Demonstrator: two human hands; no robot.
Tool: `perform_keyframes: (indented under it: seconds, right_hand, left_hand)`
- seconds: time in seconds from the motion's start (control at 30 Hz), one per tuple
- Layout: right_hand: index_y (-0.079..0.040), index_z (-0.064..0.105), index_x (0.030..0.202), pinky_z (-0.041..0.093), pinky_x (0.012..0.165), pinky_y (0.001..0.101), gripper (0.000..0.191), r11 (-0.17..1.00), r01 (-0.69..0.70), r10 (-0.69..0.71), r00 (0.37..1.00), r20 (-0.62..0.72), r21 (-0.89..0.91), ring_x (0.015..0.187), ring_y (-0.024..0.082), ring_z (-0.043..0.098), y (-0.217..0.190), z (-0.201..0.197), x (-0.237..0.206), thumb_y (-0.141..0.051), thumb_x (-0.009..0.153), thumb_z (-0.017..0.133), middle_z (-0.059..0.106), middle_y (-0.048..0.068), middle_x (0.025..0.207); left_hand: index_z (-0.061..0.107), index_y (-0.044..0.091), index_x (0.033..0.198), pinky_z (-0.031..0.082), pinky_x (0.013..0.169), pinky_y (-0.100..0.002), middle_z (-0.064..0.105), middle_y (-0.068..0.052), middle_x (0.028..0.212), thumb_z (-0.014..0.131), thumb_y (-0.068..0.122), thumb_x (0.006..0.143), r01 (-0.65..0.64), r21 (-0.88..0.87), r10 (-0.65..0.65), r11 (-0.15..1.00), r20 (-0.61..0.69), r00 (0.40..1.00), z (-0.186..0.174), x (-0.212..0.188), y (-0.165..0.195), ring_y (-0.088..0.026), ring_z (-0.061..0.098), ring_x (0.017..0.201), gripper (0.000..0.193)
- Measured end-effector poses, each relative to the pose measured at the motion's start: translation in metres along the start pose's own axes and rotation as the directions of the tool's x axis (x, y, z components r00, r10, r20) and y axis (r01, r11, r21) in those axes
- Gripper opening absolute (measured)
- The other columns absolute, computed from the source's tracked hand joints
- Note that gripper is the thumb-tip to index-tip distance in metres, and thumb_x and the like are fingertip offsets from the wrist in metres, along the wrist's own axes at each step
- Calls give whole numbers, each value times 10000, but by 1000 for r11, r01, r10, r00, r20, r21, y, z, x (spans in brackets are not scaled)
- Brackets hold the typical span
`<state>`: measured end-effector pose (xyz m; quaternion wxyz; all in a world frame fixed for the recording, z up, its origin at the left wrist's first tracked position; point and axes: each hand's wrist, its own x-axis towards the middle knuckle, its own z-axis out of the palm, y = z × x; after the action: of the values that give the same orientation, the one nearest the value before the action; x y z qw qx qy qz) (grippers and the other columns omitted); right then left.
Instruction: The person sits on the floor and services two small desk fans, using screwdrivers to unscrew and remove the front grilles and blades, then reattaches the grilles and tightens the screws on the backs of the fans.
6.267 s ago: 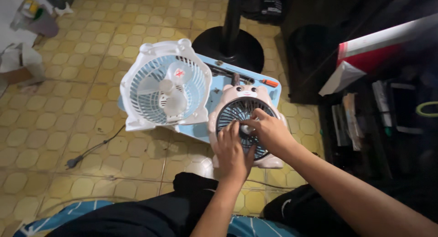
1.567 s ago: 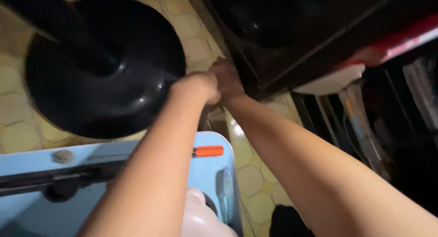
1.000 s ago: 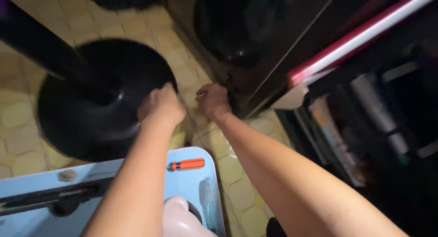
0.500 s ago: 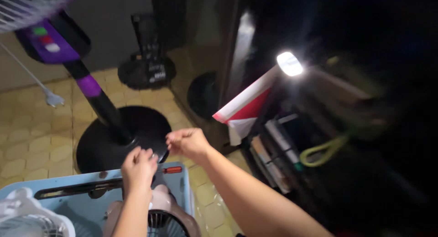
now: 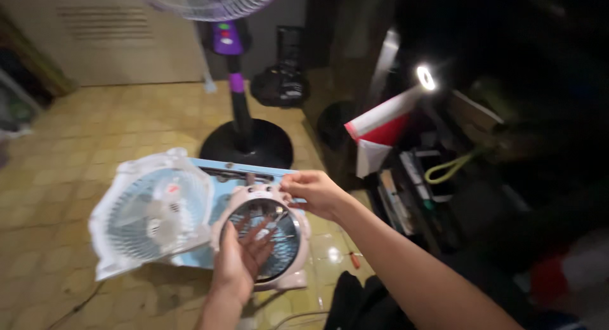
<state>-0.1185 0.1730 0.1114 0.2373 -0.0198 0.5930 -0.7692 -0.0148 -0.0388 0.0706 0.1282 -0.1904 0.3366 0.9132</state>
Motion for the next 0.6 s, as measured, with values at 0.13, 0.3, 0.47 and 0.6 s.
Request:
perform_keyframes:
  seconds: [0.13,0.3,0.47,0.6]
  right_hand:
    - [-38,750,1008,566,711,271,97,996,-81,83,995,-47,27,779,109,665,31,15,-8,-117,959,722,713,17,877]
    - [-40,759,1005,551,662,243,113,992,-110,111,994,-19,58,760,104,676,54,26,12,-130,949,718,727,28,872]
    - [-28,760,1001,568,667,232,141,987,-154,155,988,-23,55,754,93,681,62,43,52,-151,959,706,732,28,890]
    - [-28,795,968,547,612,269,127,962,-2,-4,1000,-20,-275,663,114,662,66,51,93,-141,917,770,737,45,788]
  left_hand:
    - [364,186,1496,529,967,-452,672,-193,1351,286,516,1030,6,-61,-7,998,-14,1000,-37,-25,-11,-343,665,1181,577]
    - [498,126,1476,524,828,-377,730,-130,1265,356,458,1038,-81,192,111,978,-151,982,-75,0,-25,-224,668,1012,567]
    - [570,88,1377,509,716,-339,749,-96,1149,395,413,1043,-137,197,178,971,-207,962,-102,27,-27,-176,657,877,498]
    - [673,43,1225,503,710,-311,791,-91,1014,477,300,1018,-268,492,394,828,-172,903,-115,38,-30,-168,699,862,384]
